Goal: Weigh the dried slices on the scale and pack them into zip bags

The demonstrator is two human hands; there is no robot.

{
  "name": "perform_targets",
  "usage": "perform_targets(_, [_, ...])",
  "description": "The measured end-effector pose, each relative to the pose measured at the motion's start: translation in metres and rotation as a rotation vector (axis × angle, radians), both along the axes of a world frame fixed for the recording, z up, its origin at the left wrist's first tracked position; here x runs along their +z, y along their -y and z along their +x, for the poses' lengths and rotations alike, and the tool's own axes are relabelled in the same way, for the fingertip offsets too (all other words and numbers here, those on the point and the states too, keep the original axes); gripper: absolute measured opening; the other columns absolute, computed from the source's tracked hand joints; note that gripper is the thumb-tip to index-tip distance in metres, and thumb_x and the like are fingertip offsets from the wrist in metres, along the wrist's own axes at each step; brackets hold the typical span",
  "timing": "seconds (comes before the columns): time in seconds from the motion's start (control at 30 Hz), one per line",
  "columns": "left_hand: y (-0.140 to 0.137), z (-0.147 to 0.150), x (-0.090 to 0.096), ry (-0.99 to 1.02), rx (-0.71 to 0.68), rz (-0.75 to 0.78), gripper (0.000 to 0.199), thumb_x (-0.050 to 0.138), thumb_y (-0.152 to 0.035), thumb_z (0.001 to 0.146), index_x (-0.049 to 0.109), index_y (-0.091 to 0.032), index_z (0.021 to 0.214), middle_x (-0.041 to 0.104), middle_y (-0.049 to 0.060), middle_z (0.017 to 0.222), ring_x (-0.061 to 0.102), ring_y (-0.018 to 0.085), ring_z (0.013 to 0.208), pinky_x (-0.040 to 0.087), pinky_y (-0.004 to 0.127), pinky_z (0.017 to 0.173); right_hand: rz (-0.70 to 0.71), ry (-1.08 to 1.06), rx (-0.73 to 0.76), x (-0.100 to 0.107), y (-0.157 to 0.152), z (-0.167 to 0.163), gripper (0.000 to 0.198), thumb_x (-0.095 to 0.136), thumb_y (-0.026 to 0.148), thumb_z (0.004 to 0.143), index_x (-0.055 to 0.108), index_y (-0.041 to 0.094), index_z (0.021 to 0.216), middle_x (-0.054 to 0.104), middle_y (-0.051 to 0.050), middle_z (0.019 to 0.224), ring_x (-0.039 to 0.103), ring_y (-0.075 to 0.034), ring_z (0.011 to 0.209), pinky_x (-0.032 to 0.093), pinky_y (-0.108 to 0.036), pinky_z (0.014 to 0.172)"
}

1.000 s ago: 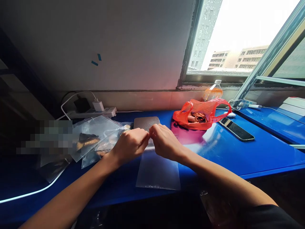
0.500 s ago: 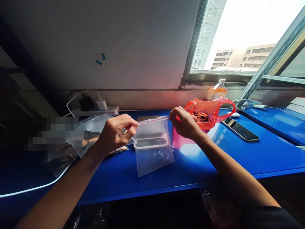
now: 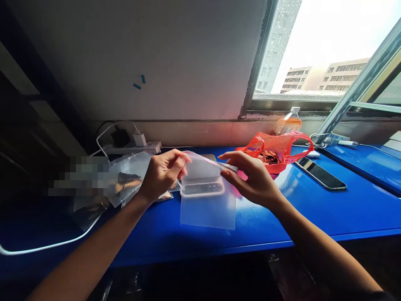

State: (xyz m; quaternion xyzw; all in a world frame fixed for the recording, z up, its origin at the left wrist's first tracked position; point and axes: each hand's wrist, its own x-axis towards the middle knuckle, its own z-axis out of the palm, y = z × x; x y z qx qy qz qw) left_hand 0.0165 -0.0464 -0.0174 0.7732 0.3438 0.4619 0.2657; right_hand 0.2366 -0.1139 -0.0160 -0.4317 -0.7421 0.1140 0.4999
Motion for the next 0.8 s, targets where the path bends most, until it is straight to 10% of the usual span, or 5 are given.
perform_targets(0.13, [-0.008,-0.001,-0.001,-0.314,-0.125,-0.089,0.029,0.048,-0.040,0.090,0.068,-0.019,0.093,0.069,0.000,0.071,0.064,0.015,0.061,0.050,0.024,0.057,-0.130,-0.046,-0.103,-0.020,0.004,0.040,0.026,0.056,0.037,0.087,0.068,0.015,0.096,0.066,-0.004,0.072,0.058,-0.012,0.057,0.046,-0.027,0.056])
perform_targets(0.27, [-0.033,-0.019,-0.006,-0.846,0.260,0.041,0.035,0.039,-0.043,0.093,0.069,-0.026,0.103,0.073,0.003,0.107,0.065,0.024,0.103,0.050,0.033,0.086,-0.457,0.130,-0.215,-0.060,0.001,0.118,0.041,0.052,0.053,0.087,0.067,0.015,0.089,0.062,-0.006,0.068,0.056,-0.016,0.057,0.042,-0.030,0.052])
perform_targets(0.4, [-0.054,-0.036,-0.015,-1.022,0.449,-0.041,0.045,0.046,-0.048,0.088,0.068,-0.019,0.114,0.063,0.016,0.129,0.050,0.041,0.123,0.039,0.057,0.101,-0.215,0.485,-0.701,-0.088,0.002,0.159,0.044,0.045,0.051,0.088,0.065,0.011,0.095,0.066,-0.016,0.082,0.061,-0.027,0.074,0.046,-0.039,0.065])
perform_targets(0.53, [-0.062,-0.038,-0.019,-1.096,0.443,-0.097,0.054,0.041,-0.054,0.089,0.060,-0.023,0.128,0.055,0.011,0.141,0.043,0.039,0.130,0.036,0.060,0.103,0.061,0.674,-0.835,-0.081,0.008,0.123,0.046,0.046,0.047,0.090,0.064,0.010,0.110,0.066,-0.020,0.098,0.060,-0.032,0.090,0.047,-0.043,0.074])
perform_targets(0.8, [-0.119,-0.020,-0.002,-1.229,0.392,-0.221,0.046,0.067,-0.053,0.072,0.073,-0.021,0.105,0.070,0.018,0.117,0.062,0.043,0.110,0.044,0.055,0.094,-0.051,0.643,-0.250,-0.038,-0.024,-0.003,0.022,0.057,0.034,0.091,0.066,0.017,0.101,0.071,-0.009,0.092,0.062,-0.025,0.089,0.047,-0.038,0.081])
